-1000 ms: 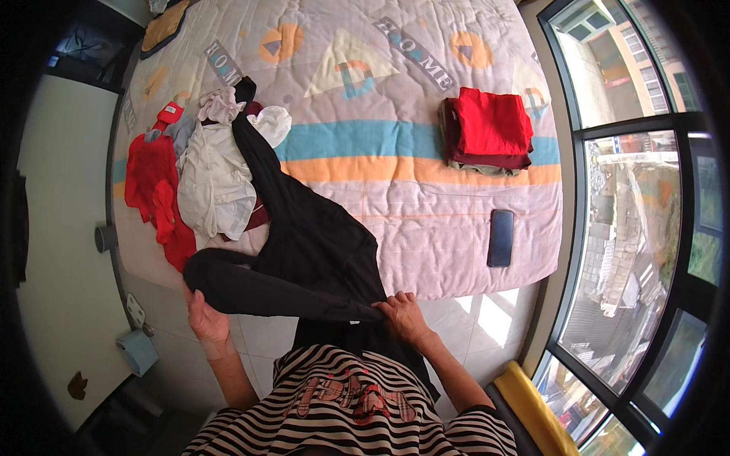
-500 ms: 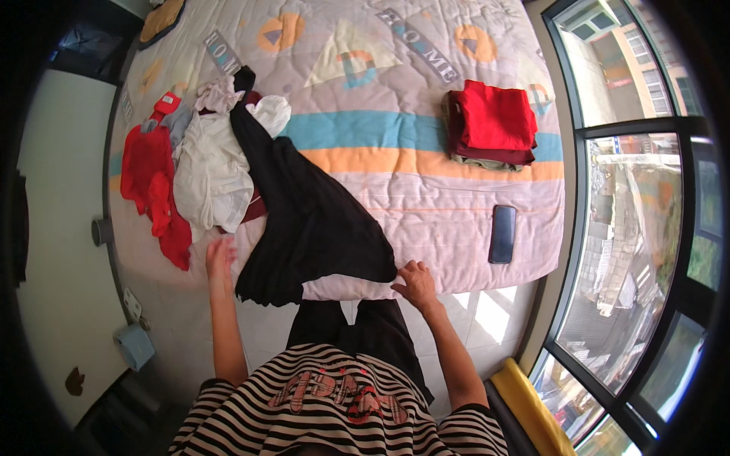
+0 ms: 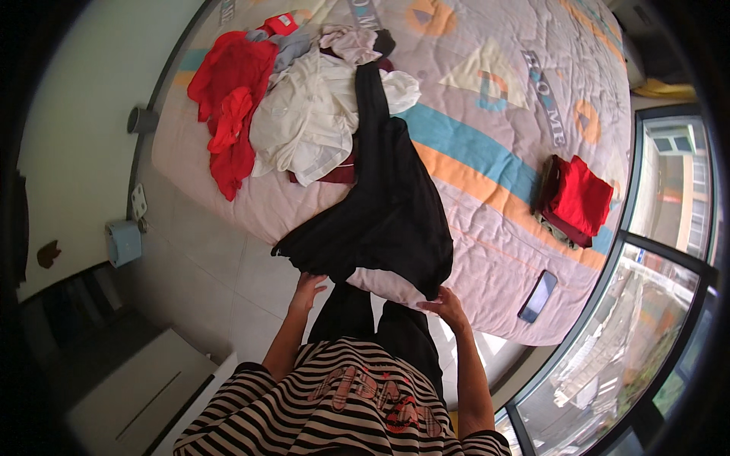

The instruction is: The person folds several garments on a bed, including a maroon shirt, a red long-sleeve shirt, a black long-sleeve shirt, and a white jacket. Each item is smoothed, folded into a compact rectangle, and stacked on the bed.

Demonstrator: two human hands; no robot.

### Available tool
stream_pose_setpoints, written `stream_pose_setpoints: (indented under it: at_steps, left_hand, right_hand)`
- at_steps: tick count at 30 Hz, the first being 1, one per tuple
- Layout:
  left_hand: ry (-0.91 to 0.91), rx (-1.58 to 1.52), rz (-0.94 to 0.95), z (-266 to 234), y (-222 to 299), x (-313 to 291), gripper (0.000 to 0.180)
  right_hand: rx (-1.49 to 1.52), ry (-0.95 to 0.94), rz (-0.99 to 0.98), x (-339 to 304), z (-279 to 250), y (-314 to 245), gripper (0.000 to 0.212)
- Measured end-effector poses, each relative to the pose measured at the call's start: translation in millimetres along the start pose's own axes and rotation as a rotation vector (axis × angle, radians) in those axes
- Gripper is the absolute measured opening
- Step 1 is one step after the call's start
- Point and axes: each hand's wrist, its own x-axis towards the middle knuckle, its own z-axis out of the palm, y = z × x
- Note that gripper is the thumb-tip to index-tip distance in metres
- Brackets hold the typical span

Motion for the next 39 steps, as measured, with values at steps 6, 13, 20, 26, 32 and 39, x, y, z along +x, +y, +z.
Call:
stream_pose_setpoints:
  at_steps: [6,13,20,26,32,39]
  left_hand:
    - [0.016,0.091,-0.003,-6,6,-8,0.041]
    - [0.039,-0.292,0.197,-52,92,-69,0.021]
    - [0.335,-0.106,0.343,-75,136,-21,0.028]
    - [0.31,0.312,0.543,-67,98,-11,0.06]
    - [0.519,0.776,0.881,-33,100,-1,0.056]
    - [0.345,0.624,0.727,-56,186,36,0.041]
  right_hand:
    - [0.249,0.321,0.029,8,-16,-10,0.028]
    - [0.704,0.411,-0.184,16,-73,-32,0.03]
    - [0.778,0.356,-0.263,53,-66,-72,0.038]
    - [0.695,0.414,-0.206,57,-63,-79,0.038]
    - [0.629,0.443,-0.151,62,-70,-78,0.043]
    - [0.02,0.477,-0.374,64,-139,-88,0.046]
